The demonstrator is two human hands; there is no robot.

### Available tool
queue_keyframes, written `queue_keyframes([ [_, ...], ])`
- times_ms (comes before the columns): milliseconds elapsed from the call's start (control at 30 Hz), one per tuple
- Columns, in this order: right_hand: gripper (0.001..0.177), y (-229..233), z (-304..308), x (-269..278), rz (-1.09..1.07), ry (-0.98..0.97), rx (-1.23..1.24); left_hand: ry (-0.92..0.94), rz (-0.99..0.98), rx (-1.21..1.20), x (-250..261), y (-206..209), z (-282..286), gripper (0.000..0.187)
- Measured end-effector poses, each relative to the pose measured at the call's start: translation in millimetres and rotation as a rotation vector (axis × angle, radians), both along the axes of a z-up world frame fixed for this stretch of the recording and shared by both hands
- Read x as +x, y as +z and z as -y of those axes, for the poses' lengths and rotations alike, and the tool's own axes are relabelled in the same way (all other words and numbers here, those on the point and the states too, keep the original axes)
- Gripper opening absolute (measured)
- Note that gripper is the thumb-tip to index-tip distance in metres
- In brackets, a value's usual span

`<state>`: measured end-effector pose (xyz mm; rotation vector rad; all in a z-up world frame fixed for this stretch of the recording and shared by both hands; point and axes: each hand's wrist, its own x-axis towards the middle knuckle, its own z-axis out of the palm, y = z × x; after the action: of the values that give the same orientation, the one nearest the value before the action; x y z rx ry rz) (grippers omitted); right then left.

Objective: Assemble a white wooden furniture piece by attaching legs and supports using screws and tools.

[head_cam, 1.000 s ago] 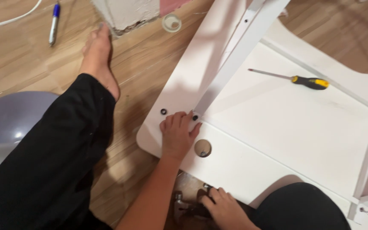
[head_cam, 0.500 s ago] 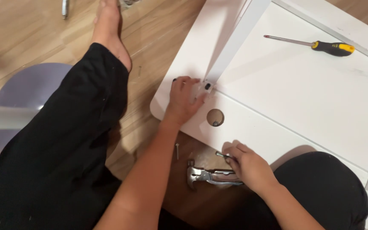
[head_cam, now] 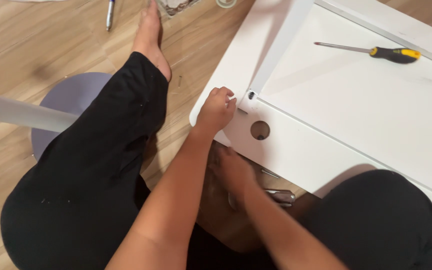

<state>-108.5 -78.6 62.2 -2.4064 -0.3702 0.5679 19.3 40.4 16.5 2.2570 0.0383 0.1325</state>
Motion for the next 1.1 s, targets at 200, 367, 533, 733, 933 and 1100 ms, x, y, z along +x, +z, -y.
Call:
queue_keyframes([
  [200,0.014,-58.9,-5.6,-30.0,0.289,0.024,0.046,-0.100,-0.067,0.037,-8.5,9.0,-1.3,0.022],
  [367,0.024,-17.6,39.2,-4.1,0.135,-0.267,0.293,-0.102,0.050,-0.025,-8.3,-11.4,3.7,0.029],
  [533,0.028,-2.8,115.7,60.3,-0.296,-0.617,0.609,-0.067,0.168,-0.071,-8.2,-14.2,12.5,0.036],
  [733,0.025,42.3,117.3,124.9,-0.129,-0.609,0.560,-0.033,0.178,-0.107,-2.0,-13.4,26.7,0.040],
  [933,0.024,60.3,86.1,165.4,0.018,-0.452,0.288,0.111,0.150,-0.105,3.6,-20.2,42.6,0.035],
  [1100,0.024,66.0,73.1,176.5,0.014,-0.357,0.168,0.147,0.198,-0.095,3.1,-27.1,49.2,0.024],
])
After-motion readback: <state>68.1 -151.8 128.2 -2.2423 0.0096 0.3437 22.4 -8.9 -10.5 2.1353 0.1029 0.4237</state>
